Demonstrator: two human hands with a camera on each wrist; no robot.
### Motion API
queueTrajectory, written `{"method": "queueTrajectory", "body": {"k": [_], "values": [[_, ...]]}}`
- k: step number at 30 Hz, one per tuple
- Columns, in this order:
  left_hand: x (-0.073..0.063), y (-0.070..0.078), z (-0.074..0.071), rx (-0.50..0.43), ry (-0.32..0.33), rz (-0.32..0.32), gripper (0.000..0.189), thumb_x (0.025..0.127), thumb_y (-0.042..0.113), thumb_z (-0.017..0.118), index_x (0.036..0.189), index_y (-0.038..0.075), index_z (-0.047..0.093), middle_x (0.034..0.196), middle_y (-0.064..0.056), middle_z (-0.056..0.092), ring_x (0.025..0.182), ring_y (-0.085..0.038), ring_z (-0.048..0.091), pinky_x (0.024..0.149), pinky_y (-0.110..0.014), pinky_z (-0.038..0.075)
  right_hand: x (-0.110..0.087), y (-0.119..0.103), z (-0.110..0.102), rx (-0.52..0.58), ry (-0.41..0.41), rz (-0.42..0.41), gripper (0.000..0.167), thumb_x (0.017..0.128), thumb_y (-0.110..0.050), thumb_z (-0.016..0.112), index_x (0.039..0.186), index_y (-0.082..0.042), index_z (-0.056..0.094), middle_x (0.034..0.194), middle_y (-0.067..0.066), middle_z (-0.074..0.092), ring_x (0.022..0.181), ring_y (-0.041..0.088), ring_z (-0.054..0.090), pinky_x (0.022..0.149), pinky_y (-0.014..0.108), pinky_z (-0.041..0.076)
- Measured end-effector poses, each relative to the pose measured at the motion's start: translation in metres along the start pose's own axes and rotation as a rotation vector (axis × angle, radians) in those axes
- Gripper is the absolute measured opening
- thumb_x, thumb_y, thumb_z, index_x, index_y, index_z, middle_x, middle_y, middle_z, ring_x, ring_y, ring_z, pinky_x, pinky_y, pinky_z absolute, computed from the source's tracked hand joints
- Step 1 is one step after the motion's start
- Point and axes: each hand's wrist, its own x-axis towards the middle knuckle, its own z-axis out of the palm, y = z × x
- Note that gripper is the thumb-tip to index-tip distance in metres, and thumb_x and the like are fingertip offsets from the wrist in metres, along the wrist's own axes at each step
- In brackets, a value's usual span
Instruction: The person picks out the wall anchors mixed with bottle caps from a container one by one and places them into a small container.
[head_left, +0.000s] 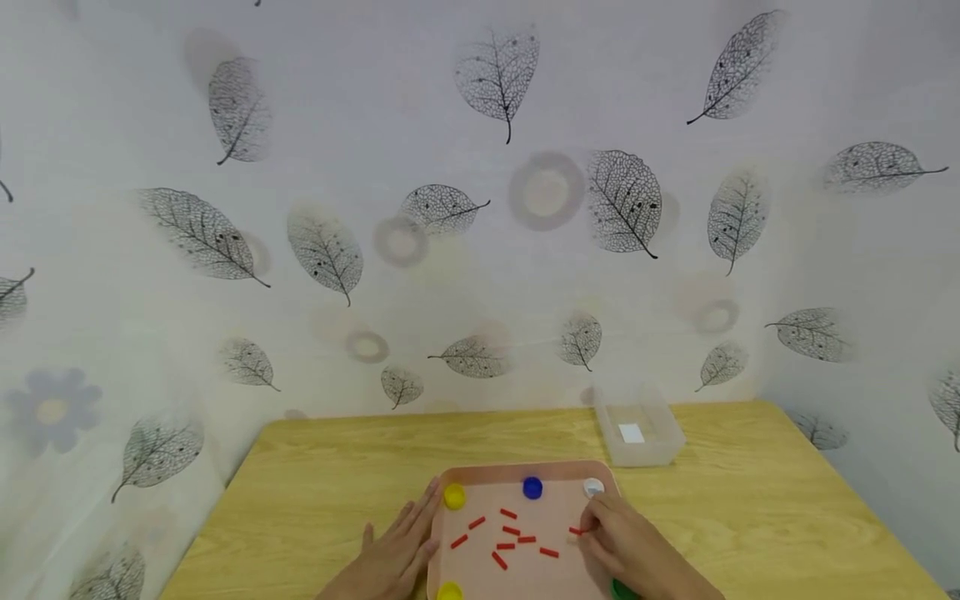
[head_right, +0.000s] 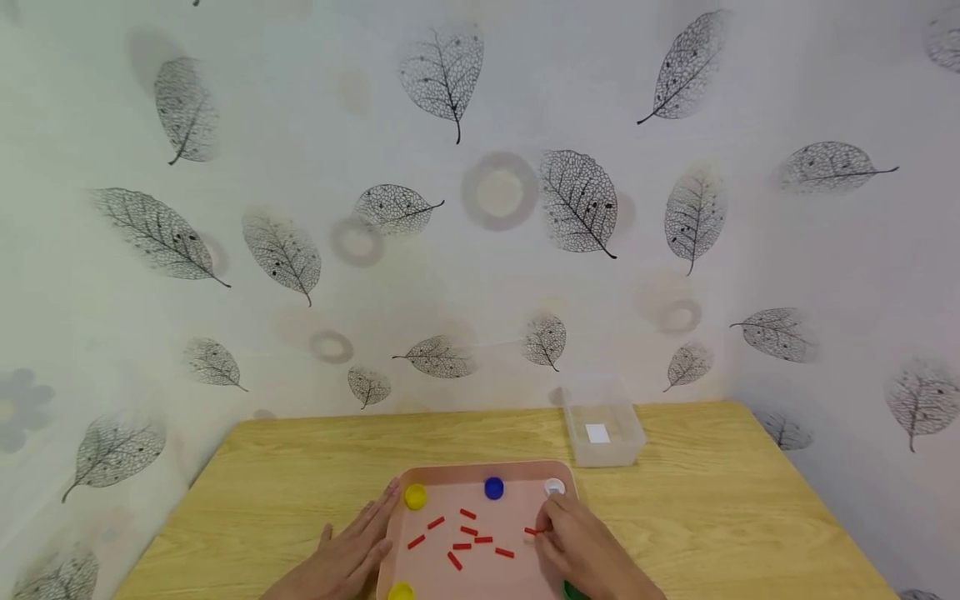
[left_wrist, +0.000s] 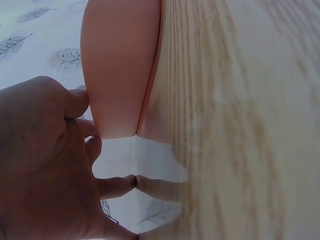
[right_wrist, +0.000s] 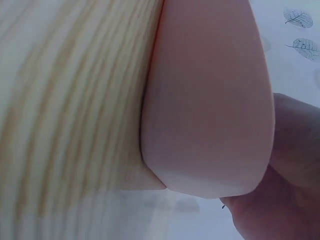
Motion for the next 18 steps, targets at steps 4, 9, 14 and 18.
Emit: {"method": "queueTrajectory", "body": {"k": [4, 9, 14, 18], "values": [[0.0, 0.002, 0.0, -0.002, 0.001, -0.002, 0.063, 0.112, 0.047, 0.027, 0.167, 0.025, 0.006, 0.173, -0.004, 0.005, 0.147, -0.052, 0.028, 0.09, -0.094, 0.007, 0.003, -0.003, -0.013, 0.112, -0.07, 0.062, 0.018, 0.098, -0.005, 0.068, 0.095, -0.018, 0.056, 0.096, -0.011, 0.054, 0.093, 0.006, 0.065, 0.074, 0.024, 0.056], [0.001, 0.0, 0.0, 0.005, 0.01, 0.0, 0.063, 0.112, 0.048, 0.028, 0.167, 0.026, 0.007, 0.173, -0.002, 0.007, 0.146, -0.051, 0.03, 0.091, -0.094, 0.009, 0.009, -0.007, -0.024, 0.155, -0.056, 0.122, 0.017, 0.101, -0.004, 0.063, 0.107, -0.018, 0.056, 0.097, -0.009, 0.054, 0.094, 0.008, 0.066, 0.077, 0.027, 0.058], [0.0, 0.0, 0.001, -0.006, 0.003, -0.005, 0.063, 0.112, 0.048, 0.028, 0.167, 0.027, 0.007, 0.173, -0.003, 0.007, 0.145, -0.052, 0.031, 0.09, -0.094, 0.007, 0.015, -0.003, -0.03, 0.065, 0.047, 0.074, 0.033, 0.093, 0.001, 0.071, 0.114, -0.023, 0.061, 0.094, -0.014, 0.056, 0.084, 0.002, 0.053, 0.069, 0.024, 0.052], [0.001, -0.001, 0.001, -0.012, -0.001, -0.009, 0.063, 0.112, 0.047, 0.029, 0.167, 0.027, 0.007, 0.172, -0.004, 0.006, 0.146, -0.053, 0.03, 0.089, -0.095, 0.006, 0.019, 0.004, -0.033, -0.019, 0.158, -0.057, 0.032, 0.082, 0.007, 0.078, 0.095, -0.018, 0.062, 0.092, -0.013, 0.058, 0.08, 0.007, 0.053, 0.064, 0.023, 0.049]]}}
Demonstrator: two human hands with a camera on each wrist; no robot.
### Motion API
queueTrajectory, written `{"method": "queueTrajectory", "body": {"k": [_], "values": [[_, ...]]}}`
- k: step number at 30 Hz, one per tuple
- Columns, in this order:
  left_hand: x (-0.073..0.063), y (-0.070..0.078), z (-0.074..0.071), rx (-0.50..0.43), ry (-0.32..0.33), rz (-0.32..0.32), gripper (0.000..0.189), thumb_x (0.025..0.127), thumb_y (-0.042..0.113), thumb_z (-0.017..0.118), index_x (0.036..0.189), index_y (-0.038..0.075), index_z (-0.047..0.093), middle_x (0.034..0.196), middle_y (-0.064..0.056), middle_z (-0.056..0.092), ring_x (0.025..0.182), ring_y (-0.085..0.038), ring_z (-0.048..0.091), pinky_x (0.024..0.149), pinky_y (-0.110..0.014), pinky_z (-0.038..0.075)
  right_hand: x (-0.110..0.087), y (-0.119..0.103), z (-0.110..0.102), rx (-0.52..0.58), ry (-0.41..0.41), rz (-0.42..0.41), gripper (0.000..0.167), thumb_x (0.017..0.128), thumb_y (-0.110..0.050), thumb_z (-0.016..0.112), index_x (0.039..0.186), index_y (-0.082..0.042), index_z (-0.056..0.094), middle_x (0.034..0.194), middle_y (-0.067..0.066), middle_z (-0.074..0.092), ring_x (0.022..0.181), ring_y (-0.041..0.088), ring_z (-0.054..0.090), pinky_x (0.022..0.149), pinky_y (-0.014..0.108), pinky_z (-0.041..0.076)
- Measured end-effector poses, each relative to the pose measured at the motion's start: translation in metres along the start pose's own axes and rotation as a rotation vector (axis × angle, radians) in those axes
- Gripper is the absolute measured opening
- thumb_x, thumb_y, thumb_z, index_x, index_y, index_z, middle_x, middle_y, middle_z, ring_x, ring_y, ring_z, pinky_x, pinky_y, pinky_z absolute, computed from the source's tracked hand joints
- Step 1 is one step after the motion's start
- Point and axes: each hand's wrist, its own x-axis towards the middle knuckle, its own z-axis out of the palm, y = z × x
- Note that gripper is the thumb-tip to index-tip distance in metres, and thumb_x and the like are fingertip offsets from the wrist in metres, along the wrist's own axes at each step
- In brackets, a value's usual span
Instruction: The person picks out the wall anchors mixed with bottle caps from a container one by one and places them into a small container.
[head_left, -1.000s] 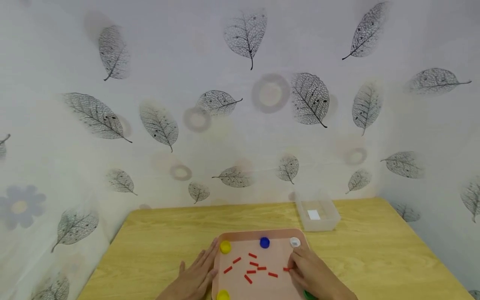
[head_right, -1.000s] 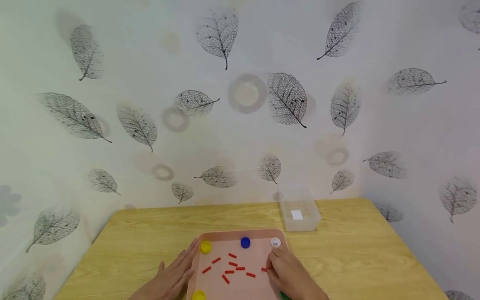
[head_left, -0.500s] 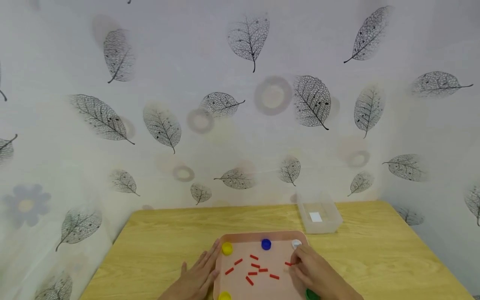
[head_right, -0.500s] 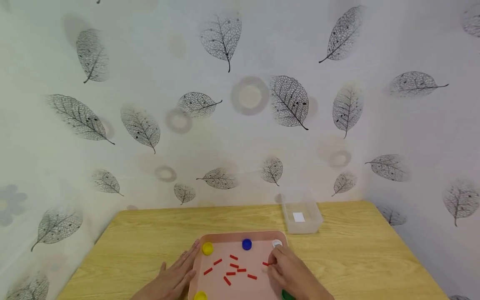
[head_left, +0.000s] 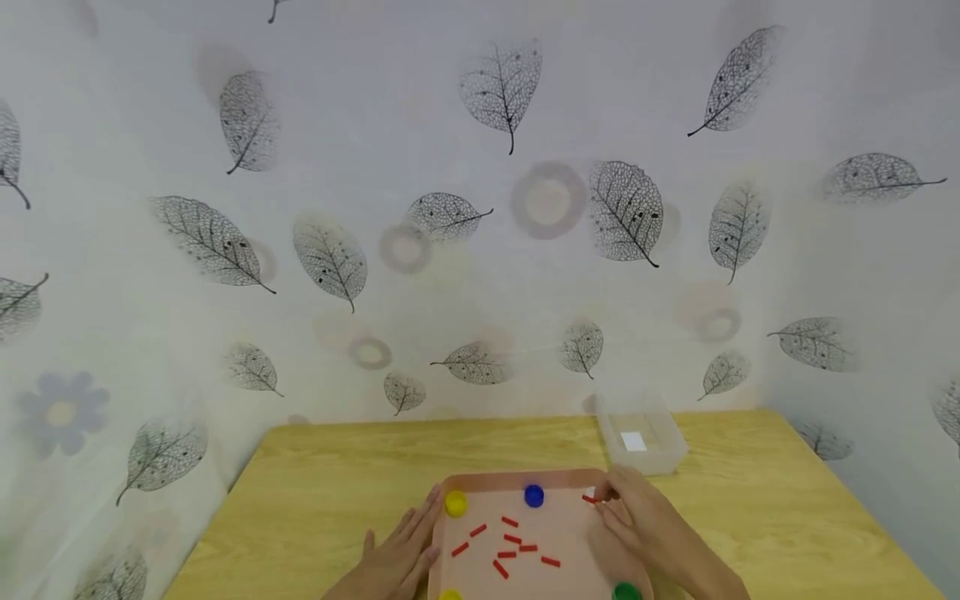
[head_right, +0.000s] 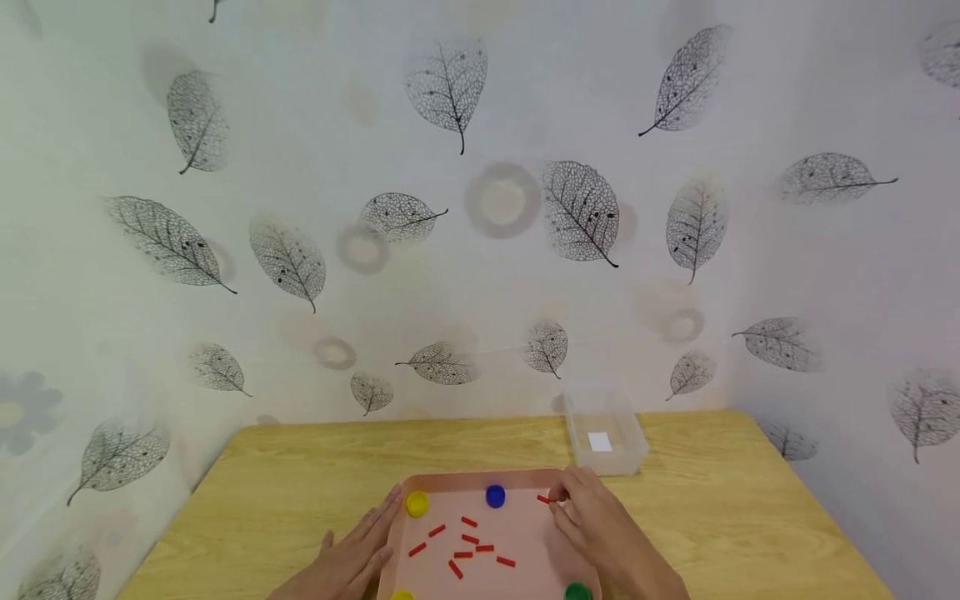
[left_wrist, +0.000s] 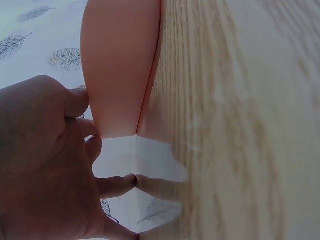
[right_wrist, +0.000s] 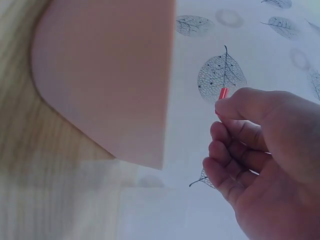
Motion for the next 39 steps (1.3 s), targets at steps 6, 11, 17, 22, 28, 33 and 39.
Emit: {"method": "queueTrajectory", "body": {"k": [6, 11, 17, 22, 28, 33, 39], "values": [[0.0, -0.002, 0.001, 0.004, -0.004, -0.003, 0.063, 0.112, 0.048, 0.029, 0.167, 0.028, 0.008, 0.173, -0.004, 0.007, 0.146, -0.052, 0.03, 0.088, -0.095, 0.007, 0.007, 0.005, -0.006, -0.032, 0.084, -0.039, 0.038, 0.076, 0.009, 0.083, 0.093, -0.017, 0.061, 0.09, -0.015, 0.056, 0.086, 0.008, 0.058, 0.069, 0.029, 0.055], [0.0, -0.002, 0.0, -0.005, -0.006, 0.01, 0.062, 0.112, 0.046, 0.028, 0.167, 0.026, 0.009, 0.172, -0.005, 0.006, 0.146, -0.053, 0.028, 0.087, -0.095, 0.006, 0.013, 0.013, -0.014, -0.055, 0.125, -0.063, 0.039, 0.073, 0.013, 0.083, 0.094, -0.014, 0.063, 0.091, -0.012, 0.059, 0.086, 0.009, 0.058, 0.071, 0.026, 0.054], [0.002, -0.001, -0.001, 0.0, -0.013, 0.006, 0.062, 0.112, 0.047, 0.028, 0.167, 0.026, 0.009, 0.173, -0.004, 0.008, 0.146, -0.052, 0.03, 0.087, -0.095, 0.008, 0.014, 0.027, -0.022, -0.116, 0.142, -0.058, 0.037, 0.075, 0.012, 0.083, 0.092, -0.013, 0.062, 0.09, -0.011, 0.057, 0.083, 0.008, 0.058, 0.07, 0.028, 0.056], [0.002, 0.0, 0.0, 0.006, -0.013, 0.0, 0.062, 0.112, 0.048, 0.028, 0.167, 0.027, 0.009, 0.173, -0.003, 0.01, 0.146, -0.051, 0.031, 0.088, -0.095, 0.009, 0.016, 0.04, -0.028, -0.174, 0.163, -0.057, 0.034, 0.075, 0.011, 0.082, 0.09, -0.012, 0.062, 0.088, -0.008, 0.058, 0.081, 0.009, 0.057, 0.068, 0.029, 0.054], [0.001, -0.001, 0.001, 0.009, -0.003, 0.006, 0.062, 0.112, 0.047, 0.028, 0.167, 0.026, 0.009, 0.173, -0.003, 0.009, 0.146, -0.051, 0.031, 0.088, -0.095, 0.009, 0.021, 0.058, -0.033, -0.197, 0.177, -0.079, 0.036, 0.072, 0.012, 0.083, 0.09, -0.011, 0.063, 0.087, -0.008, 0.057, 0.078, 0.013, 0.058, 0.067, 0.032, 0.054], [0.0, -0.001, 0.0, 0.007, -0.004, -0.004, 0.062, 0.112, 0.049, 0.028, 0.167, 0.027, 0.009, 0.173, -0.002, 0.011, 0.146, -0.05, 0.031, 0.089, -0.094, 0.009, 0.025, 0.067, -0.037, -0.232, 0.159, -0.053, 0.033, 0.074, 0.011, 0.083, 0.09, -0.01, 0.063, 0.087, -0.006, 0.057, 0.079, 0.013, 0.057, 0.069, 0.031, 0.054], [0.0, -0.001, 0.001, 0.008, -0.002, 0.004, 0.062, 0.112, 0.047, 0.028, 0.167, 0.025, 0.01, 0.173, -0.002, 0.009, 0.146, -0.051, 0.031, 0.088, -0.095, 0.009, 0.031, 0.075, -0.039, -0.257, 0.145, -0.038, 0.031, 0.075, 0.011, 0.082, 0.09, -0.009, 0.064, 0.085, -0.004, 0.058, 0.077, 0.017, 0.057, 0.066, 0.034, 0.053]]}}
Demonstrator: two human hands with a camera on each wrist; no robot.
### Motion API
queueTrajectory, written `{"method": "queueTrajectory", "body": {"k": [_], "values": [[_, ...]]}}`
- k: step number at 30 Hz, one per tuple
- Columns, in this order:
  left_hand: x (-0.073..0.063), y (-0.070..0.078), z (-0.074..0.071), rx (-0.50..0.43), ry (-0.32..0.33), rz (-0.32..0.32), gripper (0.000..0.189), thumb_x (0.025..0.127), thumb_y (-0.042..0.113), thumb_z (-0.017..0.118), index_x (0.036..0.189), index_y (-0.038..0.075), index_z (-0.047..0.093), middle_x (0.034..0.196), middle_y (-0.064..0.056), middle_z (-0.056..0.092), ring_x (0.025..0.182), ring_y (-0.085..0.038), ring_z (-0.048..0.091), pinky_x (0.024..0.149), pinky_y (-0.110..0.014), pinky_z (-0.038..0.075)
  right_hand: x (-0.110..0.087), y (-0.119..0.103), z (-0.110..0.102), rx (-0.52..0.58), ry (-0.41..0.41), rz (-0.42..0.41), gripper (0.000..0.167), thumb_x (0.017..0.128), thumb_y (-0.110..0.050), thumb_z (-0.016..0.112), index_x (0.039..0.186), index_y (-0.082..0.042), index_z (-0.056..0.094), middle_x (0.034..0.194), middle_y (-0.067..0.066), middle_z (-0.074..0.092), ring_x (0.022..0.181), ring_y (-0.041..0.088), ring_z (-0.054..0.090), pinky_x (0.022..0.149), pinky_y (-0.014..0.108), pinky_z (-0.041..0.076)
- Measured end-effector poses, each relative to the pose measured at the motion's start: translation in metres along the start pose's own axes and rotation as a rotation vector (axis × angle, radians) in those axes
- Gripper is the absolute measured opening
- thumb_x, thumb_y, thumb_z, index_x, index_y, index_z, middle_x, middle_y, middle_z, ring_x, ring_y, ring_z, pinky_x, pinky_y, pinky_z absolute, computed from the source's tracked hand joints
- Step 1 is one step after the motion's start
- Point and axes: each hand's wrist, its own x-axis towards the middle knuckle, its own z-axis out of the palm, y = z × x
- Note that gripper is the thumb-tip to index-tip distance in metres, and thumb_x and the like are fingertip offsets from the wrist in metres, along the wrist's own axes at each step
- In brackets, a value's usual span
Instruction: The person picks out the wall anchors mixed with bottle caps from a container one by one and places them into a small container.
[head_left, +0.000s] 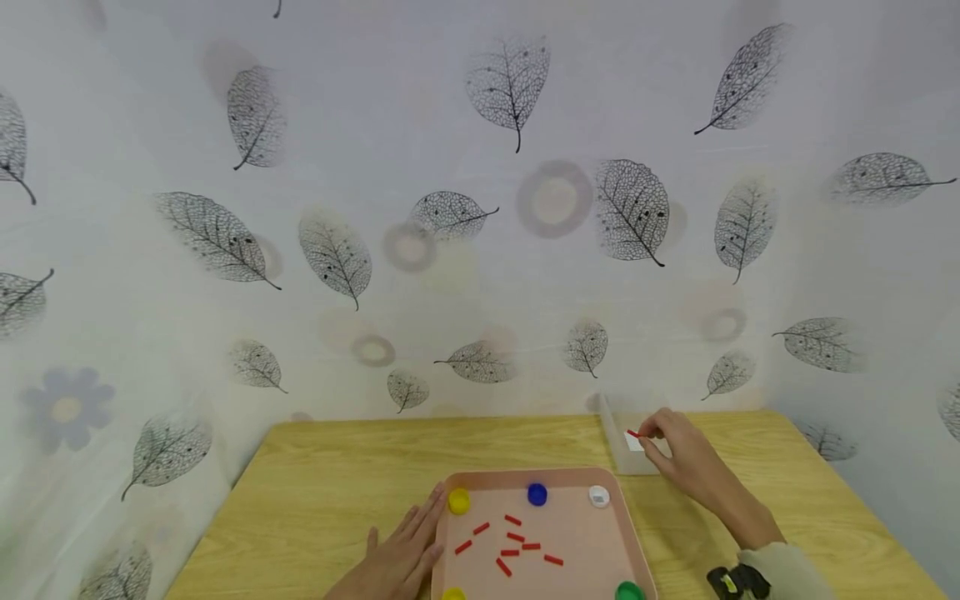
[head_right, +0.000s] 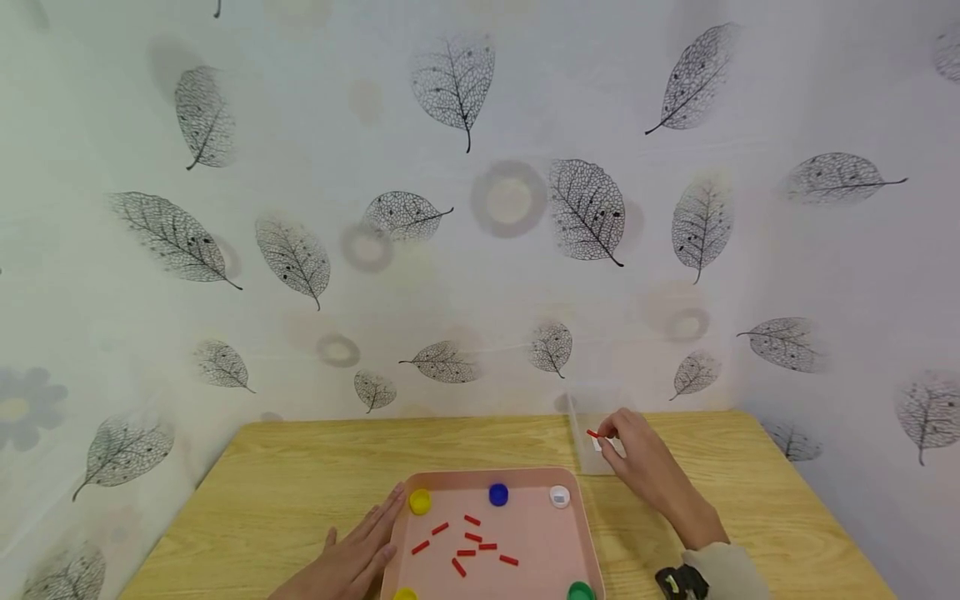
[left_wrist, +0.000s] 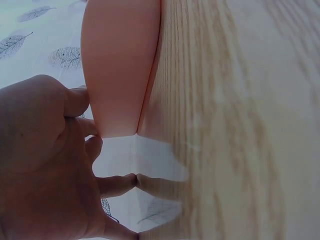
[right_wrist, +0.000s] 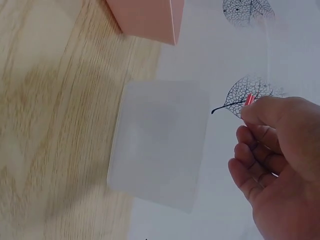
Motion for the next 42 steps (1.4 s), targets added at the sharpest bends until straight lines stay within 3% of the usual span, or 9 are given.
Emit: {"method": "queueTrajectory", "body": {"k": [13, 23, 31, 42], "values": [[0.0, 0.001, 0.0, -0.01, -0.014, -0.001, 0.062, 0.112, 0.047, 0.027, 0.167, 0.024, 0.009, 0.173, -0.005, 0.009, 0.146, -0.053, 0.029, 0.087, -0.095, 0.008, 0.007, 0.014, 0.009, 0.005, -0.044, 0.054, 0.023, 0.079, 0.01, 0.079, 0.087, -0.006, 0.065, 0.082, -0.002, 0.058, 0.075, 0.019, 0.056, 0.066, 0.036, 0.052], [0.0, 0.001, -0.002, -0.001, -0.016, -0.011, 0.063, 0.112, 0.048, 0.028, 0.167, 0.025, 0.01, 0.172, -0.004, 0.011, 0.146, -0.052, 0.031, 0.088, -0.095, 0.009, 0.01, 0.022, 0.018, 0.031, -0.137, 0.175, 0.016, 0.084, 0.008, 0.075, 0.087, -0.004, 0.065, 0.083, 0.001, 0.059, 0.079, 0.022, 0.058, 0.07, 0.041, 0.054], [0.0, 0.001, -0.001, -0.007, -0.015, -0.01, 0.063, 0.112, 0.048, 0.028, 0.167, 0.024, 0.011, 0.172, -0.005, 0.012, 0.146, -0.052, 0.031, 0.089, -0.094, 0.01, 0.009, 0.027, 0.025, 0.031, -0.147, 0.161, 0.016, 0.084, 0.008, 0.076, 0.086, -0.003, 0.064, 0.083, 0.002, 0.059, 0.076, 0.021, 0.058, 0.068, 0.04, 0.054], [0.001, -0.001, 0.001, -0.009, -0.007, -0.001, 0.062, 0.112, 0.048, 0.029, 0.167, 0.025, 0.011, 0.172, -0.005, 0.013, 0.145, -0.052, 0.032, 0.088, -0.095, 0.01, 0.01, 0.032, 0.029, 0.039, -0.215, 0.21, 0.013, 0.087, 0.006, 0.074, 0.088, -0.003, 0.064, 0.084, 0.003, 0.059, 0.078, 0.022, 0.058, 0.07, 0.042, 0.053]]}}
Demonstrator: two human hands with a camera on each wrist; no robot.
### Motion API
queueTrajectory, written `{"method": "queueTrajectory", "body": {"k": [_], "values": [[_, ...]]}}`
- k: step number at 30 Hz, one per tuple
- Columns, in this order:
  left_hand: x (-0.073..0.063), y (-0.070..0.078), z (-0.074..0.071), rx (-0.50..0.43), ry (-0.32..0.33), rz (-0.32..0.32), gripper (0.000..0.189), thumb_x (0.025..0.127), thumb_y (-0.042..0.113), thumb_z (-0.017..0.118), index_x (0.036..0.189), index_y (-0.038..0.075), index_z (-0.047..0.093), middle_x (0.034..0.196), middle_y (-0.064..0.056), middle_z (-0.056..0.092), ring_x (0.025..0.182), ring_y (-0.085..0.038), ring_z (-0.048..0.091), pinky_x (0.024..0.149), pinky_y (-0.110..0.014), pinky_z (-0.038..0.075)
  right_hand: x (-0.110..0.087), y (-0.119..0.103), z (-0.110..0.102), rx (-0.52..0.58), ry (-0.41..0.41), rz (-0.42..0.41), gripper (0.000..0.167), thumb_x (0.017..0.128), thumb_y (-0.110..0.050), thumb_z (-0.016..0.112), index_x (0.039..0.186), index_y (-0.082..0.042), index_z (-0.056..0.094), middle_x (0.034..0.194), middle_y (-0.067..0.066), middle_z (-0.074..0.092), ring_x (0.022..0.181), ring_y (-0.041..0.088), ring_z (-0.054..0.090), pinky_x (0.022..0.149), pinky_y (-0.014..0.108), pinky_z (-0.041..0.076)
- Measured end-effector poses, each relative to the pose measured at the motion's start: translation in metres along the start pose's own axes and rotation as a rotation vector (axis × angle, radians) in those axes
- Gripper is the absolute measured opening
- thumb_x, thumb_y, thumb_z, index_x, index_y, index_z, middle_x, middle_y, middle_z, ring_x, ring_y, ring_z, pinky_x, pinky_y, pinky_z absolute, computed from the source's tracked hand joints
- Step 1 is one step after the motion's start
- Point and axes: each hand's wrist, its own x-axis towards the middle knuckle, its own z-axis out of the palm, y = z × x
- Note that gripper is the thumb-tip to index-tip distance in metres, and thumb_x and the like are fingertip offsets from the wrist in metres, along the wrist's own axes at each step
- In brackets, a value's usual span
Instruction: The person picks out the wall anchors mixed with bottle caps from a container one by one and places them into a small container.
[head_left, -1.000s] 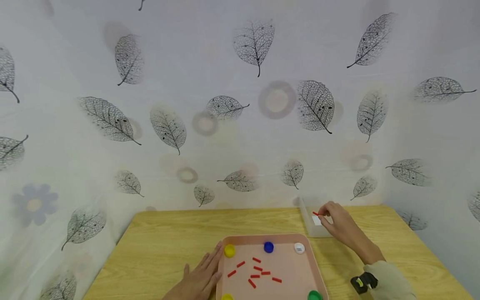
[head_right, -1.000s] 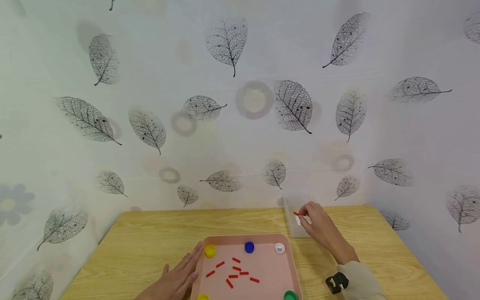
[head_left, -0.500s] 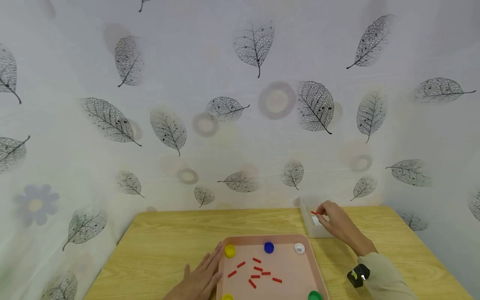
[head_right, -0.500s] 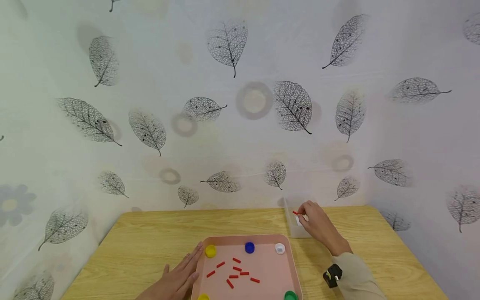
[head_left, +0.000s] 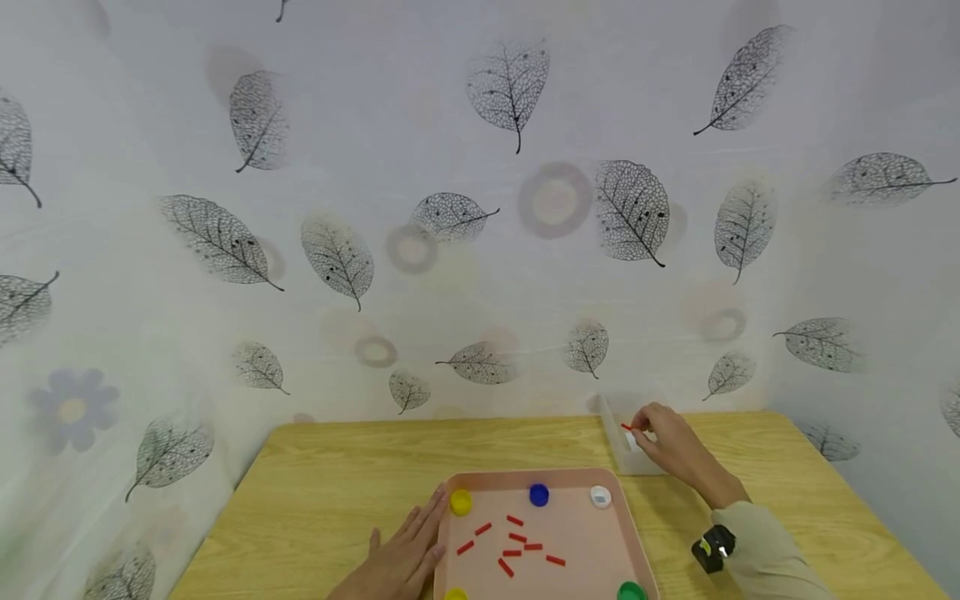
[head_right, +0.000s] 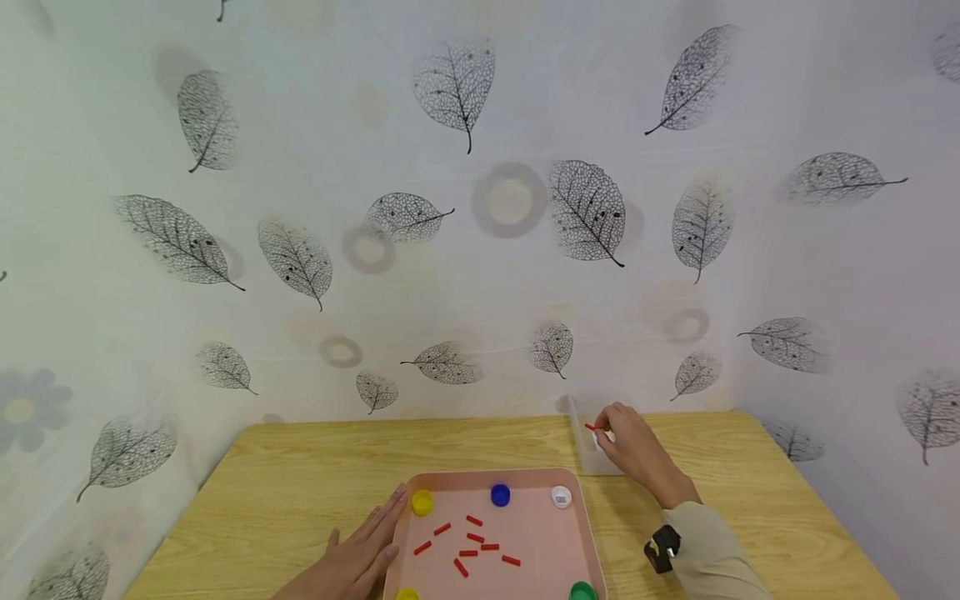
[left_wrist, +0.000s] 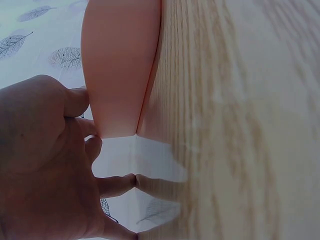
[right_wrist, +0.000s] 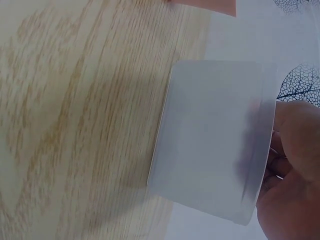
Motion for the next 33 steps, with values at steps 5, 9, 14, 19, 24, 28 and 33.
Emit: {"method": "queueTrajectory", "body": {"k": [5, 9, 14, 19, 24, 28, 33], "values": [[0.0, 0.0, 0.001, -0.007, 0.001, 0.009, 0.062, 0.112, 0.047, 0.028, 0.167, 0.026, 0.009, 0.172, -0.005, 0.011, 0.145, -0.053, 0.031, 0.088, -0.095, 0.009, -0.001, 0.0, -0.001, 0.008, -0.005, 0.017, 0.013, 0.086, 0.006, 0.074, 0.087, -0.002, 0.064, 0.084, 0.004, 0.059, 0.078, 0.022, 0.059, 0.07, 0.042, 0.054], [0.0, 0.0, 0.002, -0.008, 0.0, 0.011, 0.062, 0.112, 0.046, 0.028, 0.167, 0.026, 0.009, 0.172, -0.006, 0.01, 0.145, -0.053, 0.03, 0.088, -0.095, 0.009, -0.003, -0.001, -0.003, 0.009, -0.002, 0.01, 0.014, 0.086, 0.006, 0.075, 0.088, -0.002, 0.064, 0.084, 0.004, 0.059, 0.077, 0.023, 0.059, 0.07, 0.043, 0.054], [0.001, 0.0, 0.002, 0.002, -0.007, -0.007, 0.063, 0.112, 0.049, 0.029, 0.167, 0.027, 0.01, 0.172, -0.005, 0.012, 0.145, -0.053, 0.031, 0.088, -0.095, 0.009, -0.006, -0.004, -0.006, 0.013, 0.024, 0.008, 0.014, 0.086, 0.007, 0.076, 0.089, -0.001, 0.065, 0.085, 0.005, 0.06, 0.079, 0.025, 0.06, 0.071, 0.043, 0.055], [0.001, 0.001, 0.002, 0.016, -0.006, -0.019, 0.063, 0.111, 0.05, 0.029, 0.167, 0.028, 0.011, 0.172, -0.004, 0.014, 0.145, -0.051, 0.032, 0.089, -0.094, 0.01, -0.01, -0.01, -0.011, 0.008, 0.101, -0.033, 0.015, 0.085, 0.007, 0.077, 0.088, -0.003, 0.065, 0.085, 0.004, 0.06, 0.078, 0.024, 0.06, 0.07, 0.04, 0.055], [0.001, 0.002, 0.001, 0.018, -0.003, -0.025, 0.063, 0.111, 0.051, 0.028, 0.167, 0.028, 0.01, 0.172, -0.002, 0.012, 0.147, -0.05, 0.03, 0.091, -0.094, 0.009, -0.018, -0.023, -0.015, 0.024, 0.168, -0.066, 0.017, 0.085, 0.006, 0.078, 0.09, -0.004, 0.065, 0.087, 0.002, 0.06, 0.079, 0.023, 0.061, 0.07, 0.038, 0.056], [0.0, 0.002, 0.001, 0.008, 0.0, -0.015, 0.063, 0.111, 0.051, 0.027, 0.167, 0.028, 0.009, 0.173, -0.001, 0.01, 0.148, -0.05, 0.029, 0.091, -0.094, 0.007, -0.027, -0.034, -0.019, 0.046, 0.19, -0.056, 0.016, 0.085, 0.005, 0.078, 0.092, -0.004, 0.066, 0.09, 0.0, 0.061, 0.08, 0.022, 0.061, 0.071, 0.038, 0.056], [-0.001, 0.001, 0.0, 0.008, 0.012, 0.017, 0.062, 0.112, 0.047, 0.027, 0.167, 0.024, 0.009, 0.173, -0.001, 0.007, 0.147, -0.051, 0.028, 0.088, -0.095, 0.008, -0.035, -0.048, -0.022, 0.075, 0.185, -0.036, 0.017, 0.086, 0.002, 0.079, 0.096, -0.004, 0.067, 0.092, -0.001, 0.062, 0.082, 0.019, 0.062, 0.071, 0.038, 0.056]]}}
